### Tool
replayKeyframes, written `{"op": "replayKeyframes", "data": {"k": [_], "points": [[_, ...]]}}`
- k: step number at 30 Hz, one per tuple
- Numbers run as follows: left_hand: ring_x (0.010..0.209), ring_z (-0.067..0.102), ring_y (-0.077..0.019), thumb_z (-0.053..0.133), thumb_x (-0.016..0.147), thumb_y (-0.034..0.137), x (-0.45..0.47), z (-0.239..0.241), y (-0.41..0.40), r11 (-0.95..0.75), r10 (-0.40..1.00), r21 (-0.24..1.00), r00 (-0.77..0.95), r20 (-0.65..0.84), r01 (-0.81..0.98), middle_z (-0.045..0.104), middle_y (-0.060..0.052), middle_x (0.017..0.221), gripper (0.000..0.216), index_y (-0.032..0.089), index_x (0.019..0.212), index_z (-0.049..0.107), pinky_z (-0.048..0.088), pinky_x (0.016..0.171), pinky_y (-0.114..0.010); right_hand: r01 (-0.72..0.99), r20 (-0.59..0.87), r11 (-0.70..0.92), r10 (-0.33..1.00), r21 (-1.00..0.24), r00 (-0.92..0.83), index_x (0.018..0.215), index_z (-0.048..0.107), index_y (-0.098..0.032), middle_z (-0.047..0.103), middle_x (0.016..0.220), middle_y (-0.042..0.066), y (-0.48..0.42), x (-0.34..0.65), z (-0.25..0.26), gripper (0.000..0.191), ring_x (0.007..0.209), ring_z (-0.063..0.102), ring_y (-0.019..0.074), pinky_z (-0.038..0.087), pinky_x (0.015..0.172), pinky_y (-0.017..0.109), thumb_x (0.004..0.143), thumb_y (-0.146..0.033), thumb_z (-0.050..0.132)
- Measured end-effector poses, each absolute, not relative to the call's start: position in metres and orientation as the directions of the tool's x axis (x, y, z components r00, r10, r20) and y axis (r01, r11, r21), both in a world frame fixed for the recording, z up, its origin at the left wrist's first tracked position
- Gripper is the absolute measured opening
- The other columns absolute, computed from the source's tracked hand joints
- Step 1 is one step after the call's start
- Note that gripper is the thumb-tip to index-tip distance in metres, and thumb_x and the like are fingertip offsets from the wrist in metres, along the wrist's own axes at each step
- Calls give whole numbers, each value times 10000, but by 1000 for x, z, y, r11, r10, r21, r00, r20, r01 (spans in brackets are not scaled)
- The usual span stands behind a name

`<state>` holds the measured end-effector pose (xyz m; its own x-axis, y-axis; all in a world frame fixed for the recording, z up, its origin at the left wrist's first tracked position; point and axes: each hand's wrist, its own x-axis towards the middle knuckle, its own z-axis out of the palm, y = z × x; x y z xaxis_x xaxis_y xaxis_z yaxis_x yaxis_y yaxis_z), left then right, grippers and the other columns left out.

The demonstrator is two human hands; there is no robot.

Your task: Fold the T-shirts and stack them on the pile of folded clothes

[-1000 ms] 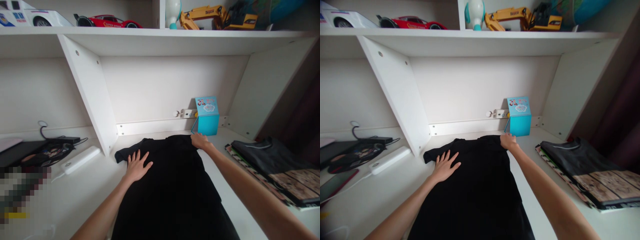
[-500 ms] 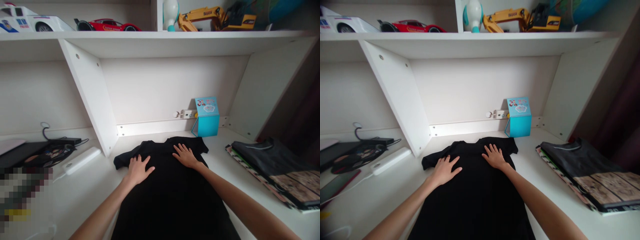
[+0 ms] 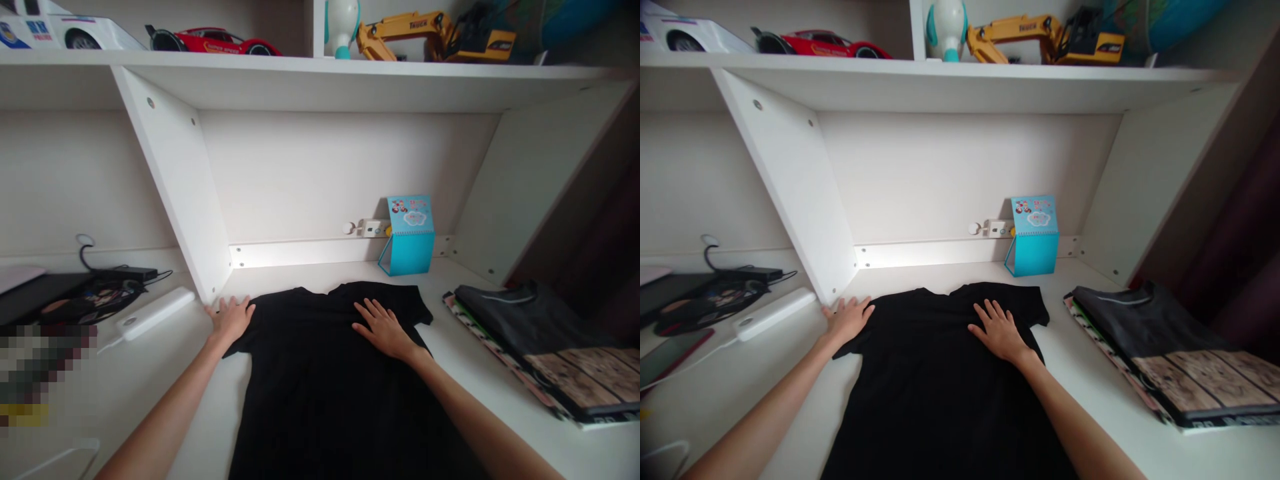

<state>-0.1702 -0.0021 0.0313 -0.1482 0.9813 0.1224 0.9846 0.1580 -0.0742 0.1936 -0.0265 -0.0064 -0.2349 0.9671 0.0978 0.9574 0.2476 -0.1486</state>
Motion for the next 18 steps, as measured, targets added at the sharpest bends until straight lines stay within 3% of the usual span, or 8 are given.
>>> {"op": "replayKeyframes", "data": {"k": [3, 5, 7, 9, 14, 18], "points": [[1284, 263, -402, 243, 910, 356, -161, 36, -5, 121, 971, -87, -100, 219, 989, 419, -179, 1359, 467, 194, 1264, 502, 129, 952, -685, 956, 87, 244, 969, -163, -233, 1413, 265, -260, 224, 1480, 93, -26, 193, -7, 657, 1360, 145, 293, 203, 1040, 533, 861, -617, 279], [1320, 240, -326, 216, 923, 341, -141, 41, -11, -71, 970, -21, 74, 232, 997, 367, -138, 1410, 478, 182, 1314, 441, 164, 1023, -578, 955, 70, 238, 971, -177, -229, 1415, 260, -257, 213, 1483, 95, -27, 193, -6, 667, 1364, 129, 293, 186, 1044, 538, 857, -622, 285], [1356, 176, -260, 186, 933, 407, -119, 43, -20, -299, 944, 84, 281, 175, 951, 271, -82, 1469, 511, 210, 1381, 333, 202, 1054, -480, 950, 44, 236, 972, -205, -232, 1416, 255, -254, 207, 1485, 97, -28, 195, -3, 690, 1365, 116, 295, 170, 1047, 544, 845, -639, 290], [1373, 95, -267, 190, 909, 528, -104, 40, -27, -401, 916, 161, 394, 74, 902, 178, -52, 1501, 571, 264, 1413, 246, 179, 1057, -500, 940, 17, 239, 970, -245, -243, 1412, 268, -256, 221, 1480, 100, -27, 196, 2, 706, 1362, 127, 304, 180, 1040, 552, 833, -659, 293], [1361, 29, -360, 202, 850, 653, -100, 26, -33, -349, 934, 180, 358, -21, 920, 120, -41, 1511, 631, 363, 1410, 195, 95, 1012, -626, 925, 41, 243, 969, -293, -242, 1367, 372, -210, 343, 1418, 141, -8, 188, 24, 591, 1316, 257, 322, 252, 998, 558, 896, -550, 261], [1353, 37, -384, 207, 842, 665, -103, 23, -32, -327, 944, 150, 331, -4, 933, 106, -48, 1512, 644, 368, 1413, 180, 96, 1012, -622, 891, 27, 321, 943, -321, -330, 1347, 372, -352, 307, 1452, 13, 21, 171, 28, 490, 1336, 233, 259, 257, 1019, 520, 916, -525, 215]]}}
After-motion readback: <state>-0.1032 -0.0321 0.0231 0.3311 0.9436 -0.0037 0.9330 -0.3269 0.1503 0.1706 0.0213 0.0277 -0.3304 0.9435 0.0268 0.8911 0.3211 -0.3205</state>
